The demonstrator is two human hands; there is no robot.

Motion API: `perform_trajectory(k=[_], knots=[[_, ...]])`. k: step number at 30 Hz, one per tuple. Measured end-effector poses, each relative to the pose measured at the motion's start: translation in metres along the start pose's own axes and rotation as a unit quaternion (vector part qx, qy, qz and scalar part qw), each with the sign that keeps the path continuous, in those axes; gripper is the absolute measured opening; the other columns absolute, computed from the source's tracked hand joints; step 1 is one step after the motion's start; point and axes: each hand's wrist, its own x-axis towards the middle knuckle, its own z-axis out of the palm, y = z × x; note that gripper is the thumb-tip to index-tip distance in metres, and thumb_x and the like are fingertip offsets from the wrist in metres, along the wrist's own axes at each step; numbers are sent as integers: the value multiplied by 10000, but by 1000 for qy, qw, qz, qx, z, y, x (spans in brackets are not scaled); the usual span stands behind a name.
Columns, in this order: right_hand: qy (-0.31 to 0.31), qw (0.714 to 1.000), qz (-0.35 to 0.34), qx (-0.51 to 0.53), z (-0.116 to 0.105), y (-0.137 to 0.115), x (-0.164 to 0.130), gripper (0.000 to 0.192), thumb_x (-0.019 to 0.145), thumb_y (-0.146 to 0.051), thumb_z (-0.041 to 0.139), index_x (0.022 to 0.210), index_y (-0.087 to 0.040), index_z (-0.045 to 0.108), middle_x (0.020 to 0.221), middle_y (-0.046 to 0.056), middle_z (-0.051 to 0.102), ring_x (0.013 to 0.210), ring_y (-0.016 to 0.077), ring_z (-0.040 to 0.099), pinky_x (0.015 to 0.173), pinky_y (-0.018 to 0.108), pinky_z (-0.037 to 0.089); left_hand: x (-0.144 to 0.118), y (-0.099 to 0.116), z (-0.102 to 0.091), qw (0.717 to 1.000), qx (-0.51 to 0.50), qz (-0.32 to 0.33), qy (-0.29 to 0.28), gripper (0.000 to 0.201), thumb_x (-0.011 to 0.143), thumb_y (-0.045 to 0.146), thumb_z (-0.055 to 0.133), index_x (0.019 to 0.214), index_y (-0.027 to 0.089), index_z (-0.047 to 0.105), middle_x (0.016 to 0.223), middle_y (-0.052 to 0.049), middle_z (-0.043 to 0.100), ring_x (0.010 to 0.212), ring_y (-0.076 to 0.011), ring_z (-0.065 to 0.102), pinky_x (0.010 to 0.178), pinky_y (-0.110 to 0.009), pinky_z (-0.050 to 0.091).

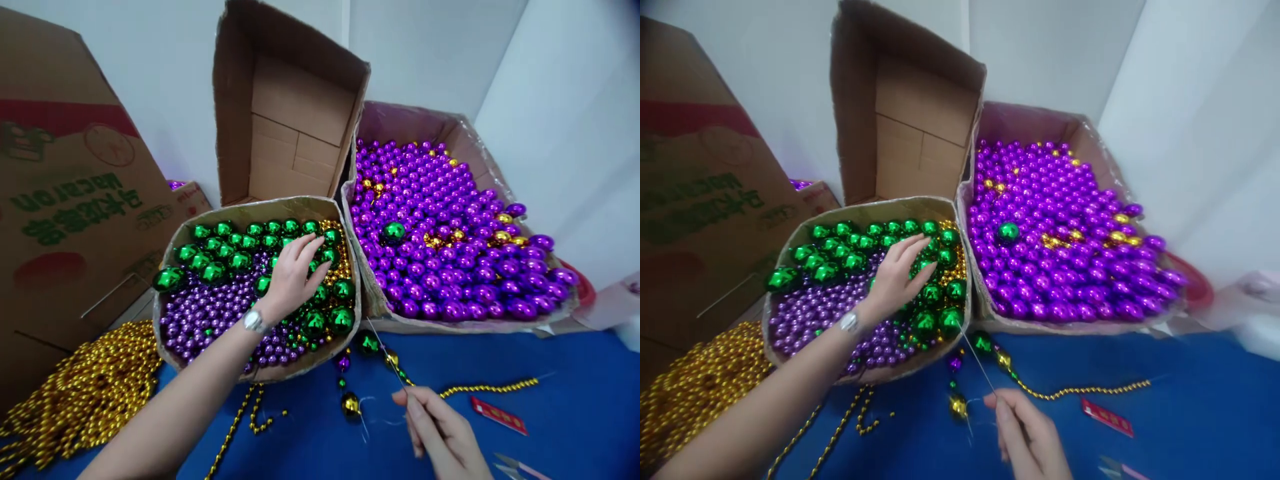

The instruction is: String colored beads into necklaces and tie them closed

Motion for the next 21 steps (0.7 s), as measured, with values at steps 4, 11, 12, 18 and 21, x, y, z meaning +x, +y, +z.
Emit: perform_trajectory(k=[4, 11, 12, 18, 21], knots=[[-44, 999, -20, -20, -5, -3, 4, 397, 890, -511, 460, 961, -162, 636, 592, -19, 491, 538, 130, 501, 512, 239, 403, -55, 31, -24, 998, -56, -6, 10, 419, 835, 195, 583, 1243, 218, 492, 1251, -96, 546, 1162, -250, 507, 967, -437, 444], [-59, 997, -42, -39, -9, -1, 2, 332, 934, -429, 436, 1050, -168, 606, 616, -29, 493, 557, 119, 512, 533, 230, 413, -122, 64, -24, 984, -162, -54, -44, 332, 814, 93, 579, 1132, 188, 577, 1024, -78, 656, 962, -199, 614, 822, -334, 524], [-58, 997, -45, -39, -9, 0, 1, 325, 933, -427, 438, 1048, -173, 606, 616, -30, 496, 558, 118, 515, 533, 227, 414, -127, 67, -23, 980, -181, -54, -59, 319, 819, 85, 569, 1121, 186, 584, 1001, -76, 661, 929, -190, 622, 798, -321, 528], [-67, 996, -47, -29, -6, -6, 0, 302, 935, -427, 435, 980, -184, 609, 612, -30, 498, 556, 114, 505, 539, 227, 410, -138, 85, -21, 966, -231, -93, -76, 276, 838, 94, 551, 1093, 192, 592, 949, -69, 663, 867, -171, 623, 757, -312, 528], [-80, 996, -45, 11, 1, -18, -7, 305, 933, -434, 442, 966, -181, 608, 580, -31, 496, 525, 109, 490, 518, 229, 389, -143, 99, -14, 946, -260, -84, -171, 341, 852, 190, 558, 1192, 207, 532, 1078, -88, 638, 980, -190, 592, 837, -335, 514]])
